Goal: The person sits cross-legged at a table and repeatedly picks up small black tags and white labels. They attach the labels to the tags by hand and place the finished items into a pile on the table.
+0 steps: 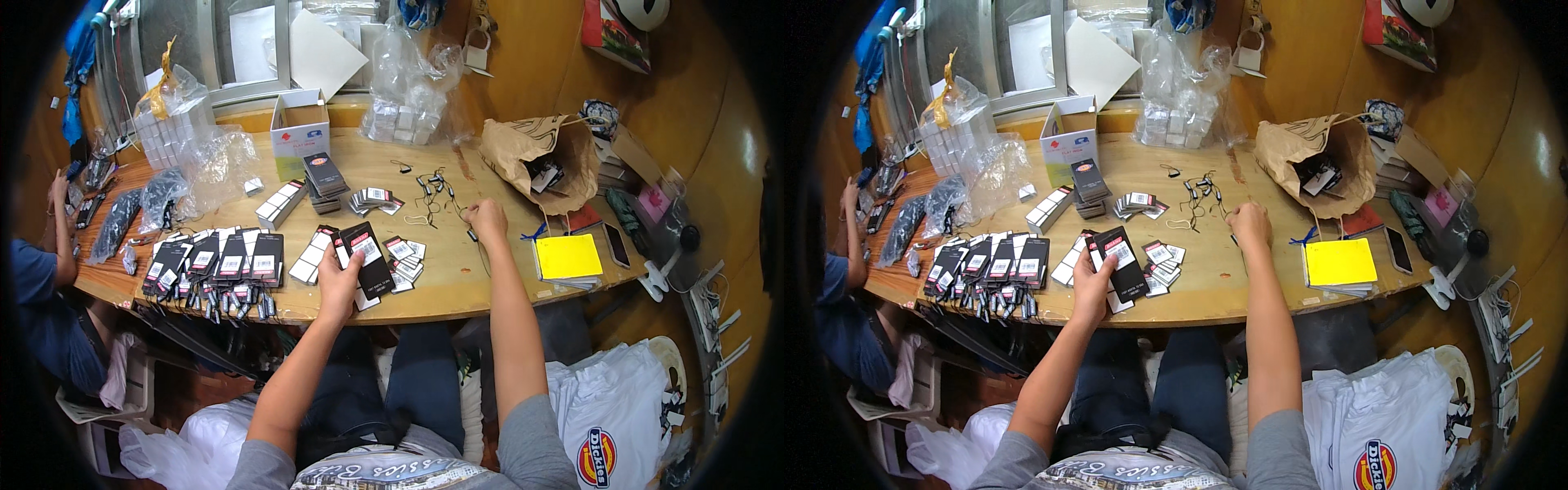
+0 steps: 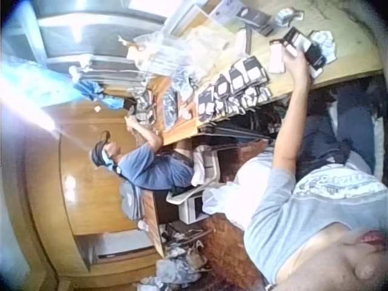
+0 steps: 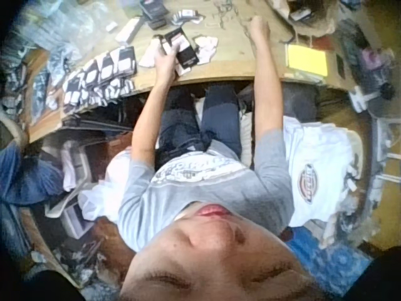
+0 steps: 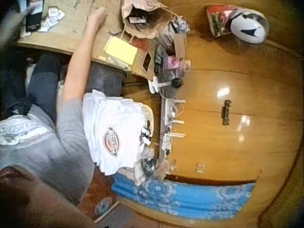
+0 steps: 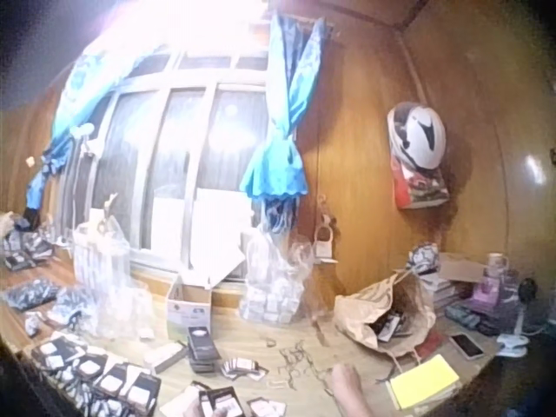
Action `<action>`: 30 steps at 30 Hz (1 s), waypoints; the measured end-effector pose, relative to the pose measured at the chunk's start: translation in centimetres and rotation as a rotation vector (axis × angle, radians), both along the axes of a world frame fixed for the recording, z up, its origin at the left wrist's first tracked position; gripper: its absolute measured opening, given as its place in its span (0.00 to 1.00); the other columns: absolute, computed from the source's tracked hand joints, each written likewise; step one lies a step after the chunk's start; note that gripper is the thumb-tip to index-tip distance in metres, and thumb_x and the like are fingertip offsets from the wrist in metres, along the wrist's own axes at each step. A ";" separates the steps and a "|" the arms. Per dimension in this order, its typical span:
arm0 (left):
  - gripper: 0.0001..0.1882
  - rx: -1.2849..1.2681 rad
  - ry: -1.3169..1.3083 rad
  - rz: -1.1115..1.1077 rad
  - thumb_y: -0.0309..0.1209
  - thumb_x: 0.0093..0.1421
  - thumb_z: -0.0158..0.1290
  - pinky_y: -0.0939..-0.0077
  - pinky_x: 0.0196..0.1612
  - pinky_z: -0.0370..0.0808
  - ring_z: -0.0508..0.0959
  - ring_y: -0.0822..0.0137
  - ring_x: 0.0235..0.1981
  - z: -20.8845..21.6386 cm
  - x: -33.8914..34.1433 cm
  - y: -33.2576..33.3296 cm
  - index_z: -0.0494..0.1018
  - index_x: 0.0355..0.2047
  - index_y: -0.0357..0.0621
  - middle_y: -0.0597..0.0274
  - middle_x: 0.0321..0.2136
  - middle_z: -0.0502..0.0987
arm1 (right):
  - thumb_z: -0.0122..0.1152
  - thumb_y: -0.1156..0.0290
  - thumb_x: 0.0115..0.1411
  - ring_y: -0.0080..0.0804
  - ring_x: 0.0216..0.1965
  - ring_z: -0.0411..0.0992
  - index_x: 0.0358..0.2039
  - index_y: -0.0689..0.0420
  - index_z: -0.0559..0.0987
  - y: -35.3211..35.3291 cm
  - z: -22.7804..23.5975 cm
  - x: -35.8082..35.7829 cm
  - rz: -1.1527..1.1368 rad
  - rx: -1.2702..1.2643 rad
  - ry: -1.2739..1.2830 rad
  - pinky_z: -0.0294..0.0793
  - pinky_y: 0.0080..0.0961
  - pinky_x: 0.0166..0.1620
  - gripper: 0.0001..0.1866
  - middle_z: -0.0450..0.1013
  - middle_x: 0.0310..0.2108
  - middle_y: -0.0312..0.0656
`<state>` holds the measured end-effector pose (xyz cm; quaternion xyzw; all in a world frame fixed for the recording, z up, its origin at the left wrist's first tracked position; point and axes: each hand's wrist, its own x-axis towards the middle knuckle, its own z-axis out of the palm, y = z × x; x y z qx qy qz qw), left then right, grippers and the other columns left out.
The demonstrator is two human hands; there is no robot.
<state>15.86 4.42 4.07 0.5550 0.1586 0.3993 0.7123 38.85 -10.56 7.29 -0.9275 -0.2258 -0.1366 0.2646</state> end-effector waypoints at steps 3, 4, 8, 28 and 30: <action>0.12 0.008 0.005 -0.023 0.19 0.52 0.47 0.82 0.38 0.67 0.71 0.74 0.32 -0.1 0.2 0.0 0.63 0.38 0.35 0.62 0.32 0.72 | 0.60 0.67 0.43 0.41 0.30 0.70 0.25 0.62 0.76 0.2 -1.1 2.0 -0.039 -0.164 -0.034 0.69 0.32 0.33 0.11 0.72 0.26 0.47; 0.12 0.005 0.015 -0.022 0.19 0.52 0.47 0.82 0.38 0.67 0.71 0.75 0.32 -0.2 0.1 -0.1 0.63 0.38 0.35 0.62 0.32 0.72 | 0.60 0.68 0.43 0.39 0.28 0.70 0.24 0.62 0.76 0.4 -1.2 2.2 -0.095 -0.130 0.032 0.68 0.30 0.32 0.10 0.72 0.25 0.45; 0.10 -0.120 -0.095 -0.163 0.20 0.52 0.48 0.82 0.36 0.69 0.72 0.74 0.30 0.2 -0.4 0.2 0.65 0.36 0.34 0.59 0.31 0.73 | 0.60 0.70 0.44 0.31 0.25 0.70 0.23 0.63 0.75 -0.5 -0.6 1.8 0.214 0.549 0.345 0.69 0.23 0.29 0.09 0.72 0.27 0.43; 0.11 0.083 0.215 -0.860 0.22 0.50 0.52 0.85 0.35 0.68 0.70 0.79 0.31 1.5 -8.6 -5.3 0.70 0.35 0.33 0.64 0.29 0.73 | 0.53 0.71 0.53 0.23 0.22 0.61 0.30 0.58 0.70 -4.8 5.2 -16.3 0.982 1.447 1.097 0.60 0.16 0.24 0.05 0.66 0.20 0.37; 0.10 0.090 0.224 -0.836 0.21 0.50 0.52 0.85 0.35 0.68 0.70 0.79 0.31 1.1 -9.4 -5.4 0.70 0.34 0.32 0.65 0.29 0.73 | 0.53 0.71 0.53 0.24 0.24 0.62 0.30 0.58 0.70 -5.1 5.1 -16.7 1.001 1.519 1.014 0.61 0.16 0.27 0.05 0.65 0.20 0.37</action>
